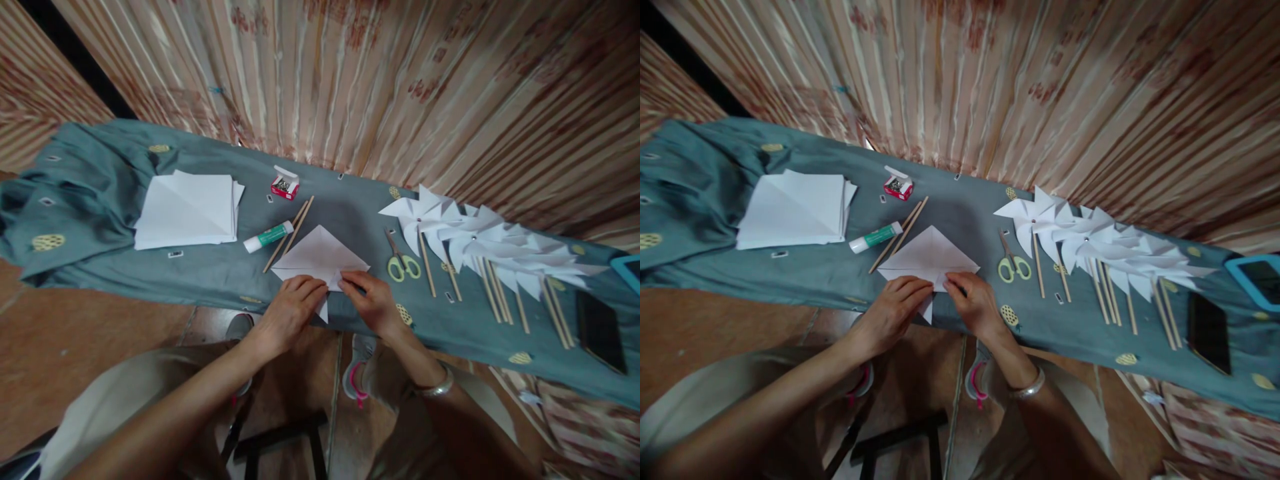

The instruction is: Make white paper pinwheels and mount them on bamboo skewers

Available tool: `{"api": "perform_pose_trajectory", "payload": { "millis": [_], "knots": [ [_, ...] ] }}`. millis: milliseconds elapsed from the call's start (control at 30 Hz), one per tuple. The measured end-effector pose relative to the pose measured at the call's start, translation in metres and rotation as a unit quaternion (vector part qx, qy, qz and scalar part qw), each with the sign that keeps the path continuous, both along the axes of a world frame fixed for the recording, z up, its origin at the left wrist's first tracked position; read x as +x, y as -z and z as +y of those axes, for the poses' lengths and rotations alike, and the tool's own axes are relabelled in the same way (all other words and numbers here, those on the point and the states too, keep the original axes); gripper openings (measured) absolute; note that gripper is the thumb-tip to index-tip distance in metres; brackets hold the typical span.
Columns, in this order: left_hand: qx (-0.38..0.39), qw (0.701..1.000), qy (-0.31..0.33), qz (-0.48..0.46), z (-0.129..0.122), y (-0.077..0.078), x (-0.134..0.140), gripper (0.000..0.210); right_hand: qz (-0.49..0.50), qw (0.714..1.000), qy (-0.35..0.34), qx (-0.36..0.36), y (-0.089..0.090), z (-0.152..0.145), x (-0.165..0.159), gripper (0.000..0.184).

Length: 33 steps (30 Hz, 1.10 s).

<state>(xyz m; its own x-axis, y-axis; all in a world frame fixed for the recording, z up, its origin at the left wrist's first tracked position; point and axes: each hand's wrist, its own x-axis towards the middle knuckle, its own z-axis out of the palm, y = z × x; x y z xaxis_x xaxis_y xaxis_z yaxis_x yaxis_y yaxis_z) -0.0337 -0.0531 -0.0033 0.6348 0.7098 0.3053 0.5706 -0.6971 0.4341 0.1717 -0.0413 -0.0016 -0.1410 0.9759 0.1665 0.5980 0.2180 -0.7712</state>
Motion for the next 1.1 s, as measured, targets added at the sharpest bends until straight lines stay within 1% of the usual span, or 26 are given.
{"api": "perform_pose_trajectory", "payload": {
  "millis": [133, 267, 367, 500, 600, 733, 933, 1100],
  "knots": [
    [-0.005, 1.0, -0.001, -0.015, 0.0, 0.002, 0.0, 0.034, 0.002, 0.999, 0.024, -0.034, -0.003, 0.004, -0.004, 0.025],
    [-0.014, 0.999, -0.014, -0.026, -0.001, 0.003, 0.001, 0.034, -0.012, 0.999, 0.021, -0.049, -0.007, 0.006, -0.006, 0.02],
    [-0.018, 0.999, -0.019, -0.023, -0.003, 0.003, 0.001, 0.036, -0.021, 0.999, 0.008, -0.044, -0.009, 0.007, -0.007, 0.012],
    [-0.022, 0.999, -0.025, -0.011, -0.004, 0.004, 0.002, 0.037, -0.058, 0.997, -0.019, -0.044, -0.012, 0.011, -0.007, 0.005],
    [-0.017, 0.999, -0.027, -0.006, -0.004, 0.004, 0.002, 0.038, -0.073, 0.996, -0.031, -0.05, -0.015, 0.013, -0.007, 0.006],
    [-0.019, 1.0, -0.025, 0.001, -0.004, 0.004, 0.003, 0.04, -0.082, 0.995, -0.025, -0.056, -0.016, 0.013, -0.009, 0.006],
    [-0.02, 0.999, -0.028, -0.01, -0.002, 0.005, 0.007, 0.045, -0.083, 0.996, -0.016, -0.041, -0.013, 0.012, -0.01, 0.007],
    [-0.029, 0.999, -0.042, 0.011, 0.0, 0.003, 0.012, 0.043, -0.086, 0.996, -0.013, -0.034, -0.014, 0.012, -0.011, 0.006]
  ]
}}
